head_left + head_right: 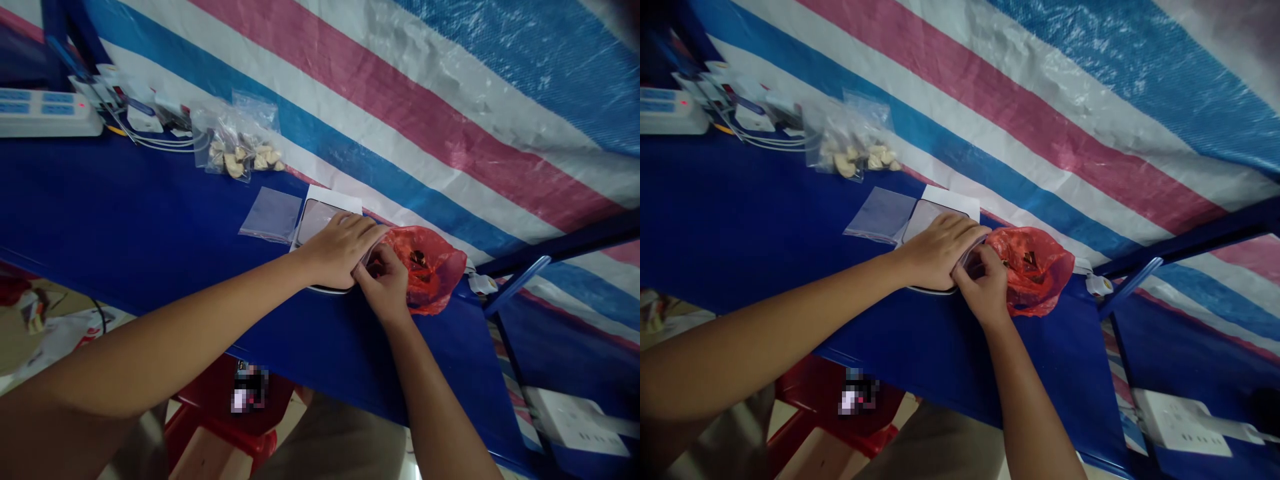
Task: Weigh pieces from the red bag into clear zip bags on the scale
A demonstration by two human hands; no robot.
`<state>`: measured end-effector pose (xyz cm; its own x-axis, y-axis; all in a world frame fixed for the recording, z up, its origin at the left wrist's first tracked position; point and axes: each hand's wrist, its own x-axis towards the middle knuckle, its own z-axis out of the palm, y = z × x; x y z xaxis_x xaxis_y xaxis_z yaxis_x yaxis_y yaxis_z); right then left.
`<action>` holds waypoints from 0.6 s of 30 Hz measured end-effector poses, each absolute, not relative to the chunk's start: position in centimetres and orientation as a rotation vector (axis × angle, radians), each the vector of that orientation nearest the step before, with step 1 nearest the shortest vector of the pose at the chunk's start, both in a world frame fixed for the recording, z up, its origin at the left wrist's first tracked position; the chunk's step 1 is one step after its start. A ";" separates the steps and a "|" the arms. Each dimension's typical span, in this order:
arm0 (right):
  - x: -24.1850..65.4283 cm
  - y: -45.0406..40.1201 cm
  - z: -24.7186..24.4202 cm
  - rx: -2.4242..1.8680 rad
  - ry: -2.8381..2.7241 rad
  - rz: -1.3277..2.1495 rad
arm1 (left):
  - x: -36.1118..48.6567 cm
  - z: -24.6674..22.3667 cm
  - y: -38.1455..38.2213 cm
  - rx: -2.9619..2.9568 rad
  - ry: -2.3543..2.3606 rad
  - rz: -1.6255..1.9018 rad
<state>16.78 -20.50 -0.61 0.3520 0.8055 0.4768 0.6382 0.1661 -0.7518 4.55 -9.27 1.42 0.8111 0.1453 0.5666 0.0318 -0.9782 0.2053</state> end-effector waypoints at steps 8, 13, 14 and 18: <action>16.6 -20.8 -0.3 -1.568 -1.374 0.140 | 4.8 1.4 -9.1 2.791 -0.004 0.965; 16.0 -20.6 -0.4 -1.576 -1.369 0.114 | 4.8 1.6 -9.1 2.787 -0.012 0.978; 16.0 -20.6 -0.2 -1.560 -1.359 0.098 | 4.7 1.7 -9.0 2.786 0.001 0.999; 17.9 -21.7 1.8 -1.624 -1.118 -0.215 | 4.3 1.9 -8.2 2.836 0.053 1.097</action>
